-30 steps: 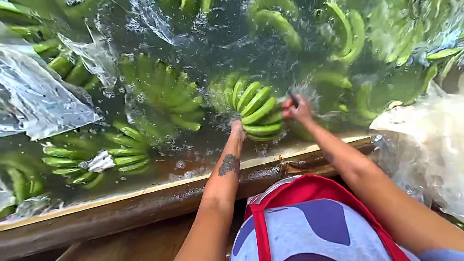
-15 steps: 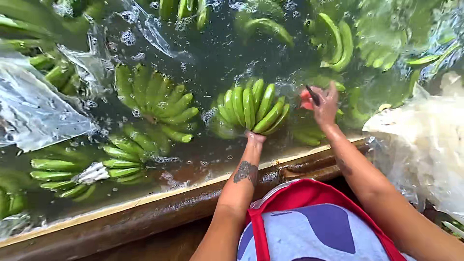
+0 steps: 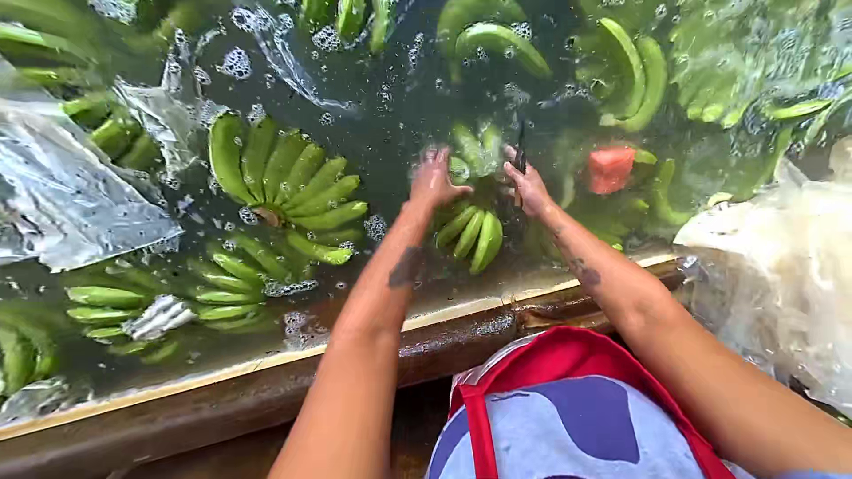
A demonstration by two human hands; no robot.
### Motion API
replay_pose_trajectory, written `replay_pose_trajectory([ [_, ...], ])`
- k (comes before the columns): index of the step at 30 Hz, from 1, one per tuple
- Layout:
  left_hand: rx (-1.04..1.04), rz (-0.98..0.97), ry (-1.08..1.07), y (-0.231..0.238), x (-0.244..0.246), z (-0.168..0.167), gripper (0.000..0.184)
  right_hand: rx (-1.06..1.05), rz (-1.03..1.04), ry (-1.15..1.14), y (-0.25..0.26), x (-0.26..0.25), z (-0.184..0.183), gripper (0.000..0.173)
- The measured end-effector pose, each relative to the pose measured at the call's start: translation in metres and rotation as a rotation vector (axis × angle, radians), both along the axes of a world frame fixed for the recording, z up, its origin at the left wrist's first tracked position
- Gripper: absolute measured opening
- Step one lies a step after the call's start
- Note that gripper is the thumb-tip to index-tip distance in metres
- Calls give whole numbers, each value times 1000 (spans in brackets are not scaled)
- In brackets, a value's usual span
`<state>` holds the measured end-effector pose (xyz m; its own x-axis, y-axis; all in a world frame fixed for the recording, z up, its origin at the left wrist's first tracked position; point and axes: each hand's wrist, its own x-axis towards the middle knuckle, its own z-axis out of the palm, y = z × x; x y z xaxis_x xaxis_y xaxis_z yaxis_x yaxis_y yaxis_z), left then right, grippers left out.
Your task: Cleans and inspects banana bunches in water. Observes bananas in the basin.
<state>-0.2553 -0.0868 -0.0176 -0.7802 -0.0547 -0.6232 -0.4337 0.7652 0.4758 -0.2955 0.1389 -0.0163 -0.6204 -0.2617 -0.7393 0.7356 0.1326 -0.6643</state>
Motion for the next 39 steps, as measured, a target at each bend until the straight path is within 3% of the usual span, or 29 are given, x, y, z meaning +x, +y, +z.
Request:
replay_pose_trajectory([
  [2,-10,-74,-92,-23,-6,-9,98,58,190,146,-2,-13,20,51],
  [5,-22,-77,-133,-35,7,-5,61,227,510,385,7,-22,46,66],
  [11,52,37,64,-22,39,-4,53,456,935,693,37,1,53,32],
  [15,35,66,41,-27,22,7,62,570,1011,724,27,1,56,41],
  [19,69,99,-1,-33,3,22,61,595,954,887,15,-1,49,38],
  [21,93,112,-9,-34,-2,26,60,616,964,954,9,-3,46,45],
  [24,118,115,-10,-34,-6,28,60,623,1038,966,3,-11,48,53],
  [30,136,90,-10,-32,-7,18,60,602,1094,1116,-2,-16,27,53],
  [32,119,46,-1,-28,-10,15,60,686,1219,967,-18,-19,47,53],
  [34,29,-34,-38,-19,-18,39,56,805,1383,667,-49,-41,115,40],
  [36,-87,-30,-130,-13,-28,94,52,856,1360,648,-51,-79,163,36],
  [38,-138,5,-191,-24,-11,138,52,790,1265,637,-19,-94,153,37],
  [39,-160,15,-192,-36,-2,145,53,751,1195,611,-7,-97,130,49],
])
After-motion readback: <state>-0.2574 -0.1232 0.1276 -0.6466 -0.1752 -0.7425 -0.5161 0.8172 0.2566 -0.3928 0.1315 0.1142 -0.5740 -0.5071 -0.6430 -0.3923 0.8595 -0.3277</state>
